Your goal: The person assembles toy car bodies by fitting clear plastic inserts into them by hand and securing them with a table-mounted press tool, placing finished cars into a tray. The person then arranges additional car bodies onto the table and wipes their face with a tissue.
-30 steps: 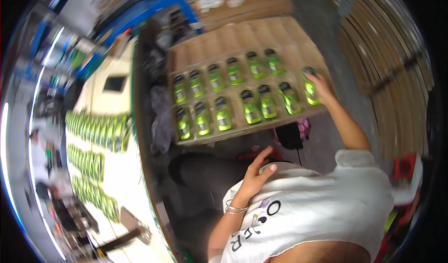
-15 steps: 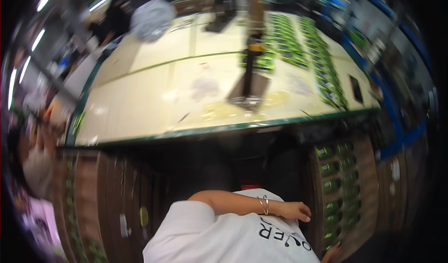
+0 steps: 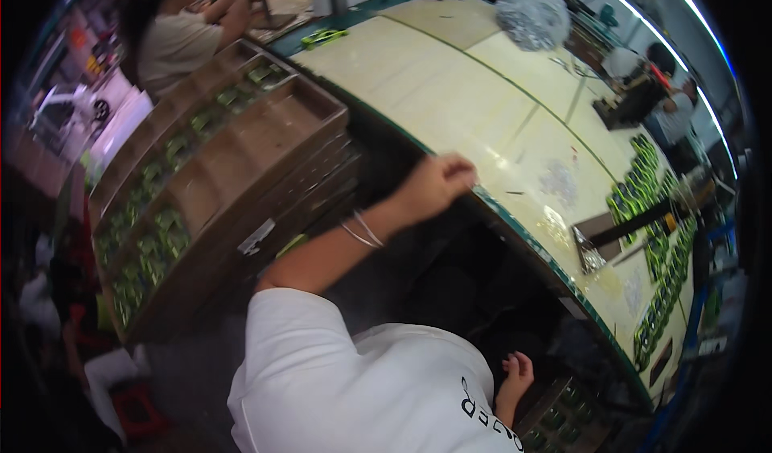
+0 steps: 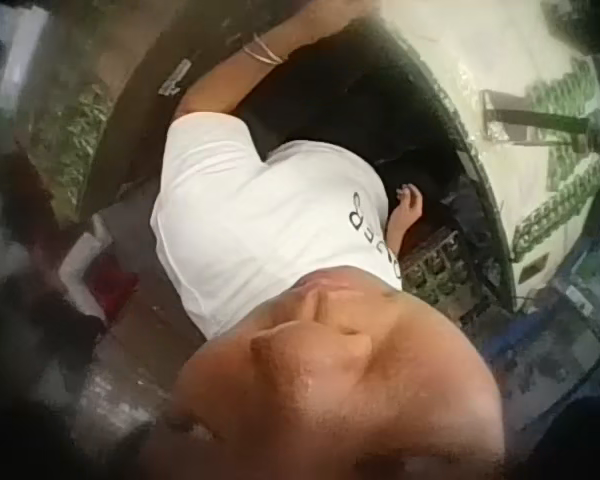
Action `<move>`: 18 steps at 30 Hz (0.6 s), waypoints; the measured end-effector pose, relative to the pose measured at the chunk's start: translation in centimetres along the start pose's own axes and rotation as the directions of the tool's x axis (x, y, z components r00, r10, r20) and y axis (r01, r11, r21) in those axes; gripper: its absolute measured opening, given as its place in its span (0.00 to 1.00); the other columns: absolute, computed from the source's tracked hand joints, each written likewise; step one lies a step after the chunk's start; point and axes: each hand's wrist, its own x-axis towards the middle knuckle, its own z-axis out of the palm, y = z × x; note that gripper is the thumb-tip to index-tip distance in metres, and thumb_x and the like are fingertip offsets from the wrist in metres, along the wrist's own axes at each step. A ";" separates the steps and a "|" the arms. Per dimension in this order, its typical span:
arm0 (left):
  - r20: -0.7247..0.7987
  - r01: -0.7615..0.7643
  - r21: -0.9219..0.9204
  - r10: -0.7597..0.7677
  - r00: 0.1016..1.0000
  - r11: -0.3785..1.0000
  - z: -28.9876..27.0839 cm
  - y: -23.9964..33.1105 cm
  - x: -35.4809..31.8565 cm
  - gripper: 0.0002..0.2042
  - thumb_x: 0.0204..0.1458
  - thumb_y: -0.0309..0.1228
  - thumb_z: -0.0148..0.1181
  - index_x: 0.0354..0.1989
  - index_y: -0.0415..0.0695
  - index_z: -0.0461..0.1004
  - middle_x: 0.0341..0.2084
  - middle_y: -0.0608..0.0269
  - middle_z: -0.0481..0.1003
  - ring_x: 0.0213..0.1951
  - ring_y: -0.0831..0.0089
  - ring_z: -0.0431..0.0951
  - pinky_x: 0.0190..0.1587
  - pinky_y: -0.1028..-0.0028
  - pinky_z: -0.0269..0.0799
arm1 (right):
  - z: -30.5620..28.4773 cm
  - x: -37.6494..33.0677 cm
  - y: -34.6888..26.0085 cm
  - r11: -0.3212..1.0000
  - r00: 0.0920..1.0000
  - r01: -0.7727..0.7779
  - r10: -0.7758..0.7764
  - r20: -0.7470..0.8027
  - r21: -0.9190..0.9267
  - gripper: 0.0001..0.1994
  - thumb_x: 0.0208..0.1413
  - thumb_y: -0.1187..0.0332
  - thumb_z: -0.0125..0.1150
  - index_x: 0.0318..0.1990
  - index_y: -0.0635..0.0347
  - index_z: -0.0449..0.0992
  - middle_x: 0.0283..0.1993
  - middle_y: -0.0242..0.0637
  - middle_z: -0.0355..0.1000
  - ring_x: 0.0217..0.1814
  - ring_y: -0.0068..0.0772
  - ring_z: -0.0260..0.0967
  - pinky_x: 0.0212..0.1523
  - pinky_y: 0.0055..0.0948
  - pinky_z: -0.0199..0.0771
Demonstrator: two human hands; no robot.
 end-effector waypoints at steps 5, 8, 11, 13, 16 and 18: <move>-0.328 0.034 0.645 0.236 0.915 0.764 -15.8 4.4 -1.9 0.11 0.43 0.34 0.55 0.27 0.37 0.71 0.20 0.59 0.72 0.24 0.75 0.71 0.29 0.76 0.67 | 5.6 3.3 2.4 0.990 0.896 -0.098 0.133 0.423 -0.104 0.07 0.45 0.77 0.52 0.34 0.66 0.68 0.28 0.33 0.67 0.28 0.21 0.64 0.30 0.18 0.65; -0.570 0.450 0.803 0.286 0.770 0.391 -24.9 5.6 -5.8 0.12 0.42 0.34 0.56 0.31 0.37 0.71 0.24 0.55 0.73 0.27 0.70 0.73 0.31 0.74 0.67 | 6.3 4.8 3.5 0.975 0.846 -0.038 0.149 0.511 -0.220 0.07 0.45 0.78 0.51 0.34 0.65 0.68 0.28 0.33 0.67 0.28 0.20 0.64 0.30 0.18 0.65; -0.683 0.748 0.663 0.407 0.606 0.000 -33.5 7.0 -14.5 0.16 0.40 0.40 0.54 0.26 0.37 0.70 0.23 0.47 0.71 0.28 0.54 0.71 0.32 0.64 0.66 | 6.8 5.7 2.9 0.980 0.820 -0.057 0.156 0.550 -0.192 0.07 0.45 0.78 0.51 0.34 0.65 0.69 0.27 0.33 0.67 0.28 0.20 0.64 0.30 0.18 0.65; -0.754 0.858 0.496 0.422 0.503 -0.135 -36.3 7.4 -20.0 0.17 0.41 0.43 0.53 0.25 0.37 0.69 0.25 0.44 0.70 0.31 0.50 0.70 0.34 0.60 0.64 | 7.5 6.2 2.7 0.983 0.801 -0.110 0.174 0.573 -0.144 0.07 0.45 0.78 0.50 0.35 0.65 0.69 0.27 0.33 0.67 0.28 0.20 0.64 0.30 0.18 0.65; -0.912 0.941 0.281 0.253 0.322 -0.187 -32.6 9.4 -23.3 0.24 0.42 0.49 0.50 0.28 0.35 0.70 0.29 0.43 0.70 0.33 0.50 0.71 0.35 0.59 0.64 | 7.9 6.6 2.9 0.976 0.794 -0.180 0.218 0.567 -0.123 0.07 0.46 0.77 0.51 0.35 0.65 0.69 0.27 0.33 0.67 0.27 0.21 0.63 0.29 0.18 0.65; -0.958 0.931 0.230 0.101 0.267 -0.283 -29.0 10.4 -24.6 0.27 0.41 0.52 0.50 0.29 0.33 0.70 0.30 0.41 0.70 0.35 0.53 0.71 0.36 0.60 0.65 | 7.9 7.0 3.4 0.974 0.787 -0.191 0.227 0.573 -0.123 0.07 0.45 0.78 0.51 0.35 0.65 0.69 0.27 0.33 0.67 0.26 0.21 0.64 0.30 0.18 0.65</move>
